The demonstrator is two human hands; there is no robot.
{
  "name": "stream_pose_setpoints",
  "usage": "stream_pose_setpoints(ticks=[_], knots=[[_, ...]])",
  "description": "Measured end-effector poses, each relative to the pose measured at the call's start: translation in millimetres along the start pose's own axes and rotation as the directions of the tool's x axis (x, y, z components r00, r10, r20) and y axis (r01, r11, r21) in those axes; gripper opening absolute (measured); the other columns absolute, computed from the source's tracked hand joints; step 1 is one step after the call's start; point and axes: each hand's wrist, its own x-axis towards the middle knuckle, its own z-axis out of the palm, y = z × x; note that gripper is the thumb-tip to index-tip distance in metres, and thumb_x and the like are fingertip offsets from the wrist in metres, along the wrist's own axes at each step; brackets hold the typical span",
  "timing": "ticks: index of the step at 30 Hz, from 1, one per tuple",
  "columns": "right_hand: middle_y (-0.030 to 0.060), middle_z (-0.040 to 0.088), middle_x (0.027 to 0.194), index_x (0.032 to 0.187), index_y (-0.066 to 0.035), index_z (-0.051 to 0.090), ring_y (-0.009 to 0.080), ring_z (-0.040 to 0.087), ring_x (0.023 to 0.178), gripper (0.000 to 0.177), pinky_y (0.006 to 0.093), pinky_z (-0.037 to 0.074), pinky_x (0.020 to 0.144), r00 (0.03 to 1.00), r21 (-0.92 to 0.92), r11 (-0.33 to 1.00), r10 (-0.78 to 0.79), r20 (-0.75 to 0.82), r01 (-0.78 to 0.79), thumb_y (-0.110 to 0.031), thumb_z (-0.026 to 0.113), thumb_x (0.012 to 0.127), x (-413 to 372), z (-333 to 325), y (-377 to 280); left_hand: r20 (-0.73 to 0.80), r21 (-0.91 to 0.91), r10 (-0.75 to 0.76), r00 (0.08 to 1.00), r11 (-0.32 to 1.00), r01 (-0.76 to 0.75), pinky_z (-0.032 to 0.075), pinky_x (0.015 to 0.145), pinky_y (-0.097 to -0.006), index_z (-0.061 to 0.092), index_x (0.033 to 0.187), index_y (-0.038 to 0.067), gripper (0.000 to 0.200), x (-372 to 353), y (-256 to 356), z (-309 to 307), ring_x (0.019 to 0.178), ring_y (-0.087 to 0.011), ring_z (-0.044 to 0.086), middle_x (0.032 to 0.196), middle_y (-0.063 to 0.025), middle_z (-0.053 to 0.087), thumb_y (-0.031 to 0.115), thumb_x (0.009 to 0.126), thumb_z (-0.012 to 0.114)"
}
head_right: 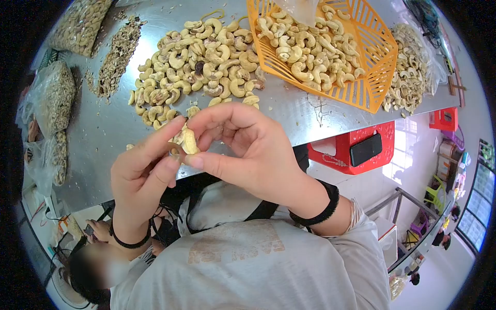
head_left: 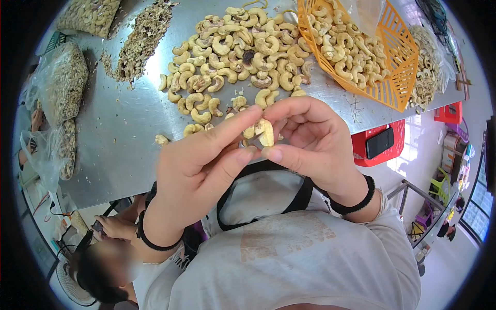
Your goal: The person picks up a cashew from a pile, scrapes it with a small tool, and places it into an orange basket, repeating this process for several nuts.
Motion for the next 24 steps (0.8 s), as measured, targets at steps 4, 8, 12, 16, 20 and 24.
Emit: stream_pose_setpoints(ticks=[4,8,12,16,20,24], knots=[[0.0042,0.052,0.09,0.097,0.001,0.049,0.0099,0.049,0.08,0.031,0.0237,0.039,0.075,1.0,-0.004,1.0,-0.008,0.001,0.008,0.005,0.06,0.068,0.0,-0.5,0.3,0.003,0.008,-0.019,1.0,1.0,0.019,0.043,0.061,-0.0206,0.05,0.109,0.003,0.034,0.6,0.6,-1.4,0.069,-0.0123,0.058,0.079,-0.0095,0.06,0.001,0.075,0.053],[0.0045,0.053,0.089,0.096,0.001,0.05,0.0104,0.049,0.08,0.031,0.0239,0.039,0.076,0.996,-0.058,0.995,-0.075,0.038,0.078,0.005,0.061,0.067,0.3,-2.7,1.5,0.053,0.174,0.106,0.993,0.978,-0.113,0.043,0.058,-0.0219,0.051,0.108,0.005,0.036,2.4,-0.1,-5.5,0.064,-0.0158,0.058,0.075,-0.0099,0.06,0.001,0.073,0.054],[0.0048,0.053,0.09,0.096,0.001,0.051,0.0108,0.048,0.079,0.031,0.0238,0.039,0.075,0.992,-0.095,0.989,-0.112,0.052,0.117,0.005,0.061,0.067,-0.1,-2.5,0.5,0.043,0.412,0.306,0.951,0.862,-0.296,0.043,0.056,-0.0225,0.052,0.108,0.006,0.036,2.8,0.7,-2.6,0.062,-0.0179,0.057,0.075,-0.0104,0.059,0.001,0.072,0.055],[0.005,0.053,0.09,0.097,0.001,0.051,0.011,0.047,0.081,0.031,0.0238,0.038,0.076,0.981,-0.141,0.974,-0.163,0.101,0.176,0.006,0.06,0.067,1.2,-2.9,3.1,-0.018,0.29,0.216,0.976,0.936,-0.201,0.042,0.056,-0.0224,0.052,0.107,0.005,0.033,-0.7,-4.9,-0.5,0.063,-0.0164,0.058,0.077,-0.0101,0.06,0.001,0.074,0.053],[0.0044,0.052,0.091,0.098,0.001,0.05,0.0106,0.047,0.082,0.032,0.0238,0.038,0.076,0.987,-0.085,0.987,-0.131,0.089,0.139,0.006,0.06,0.067,1.8,-2.9,3.3,-0.027,-0.014,0.041,0.999,0.999,-0.041,0.043,0.06,-0.0221,0.051,0.106,0.002,0.03,-0.4,-1.7,-1.8,0.066,-0.0138,0.058,0.079,-0.0096,0.06,0.001,0.077,0.05],[0.004,0.052,0.091,0.097,0.001,0.05,0.0102,0.047,0.082,0.032,0.0238,0.038,0.077,0.997,-0.006,0.999,-0.05,0.06,0.05,0.006,0.06,0.068,1.3,-1.6,-1.0,0.0,-0.086,0.004,1.0,0.996,-0.004,0.043,0.063,-0.0208,0.049,0.109,0.002,0.032,-0.5,3.6,-3.3,0.07,-0.0125,0.058,0.08,-0.0094,0.06,0.001,0.077,0.049]])
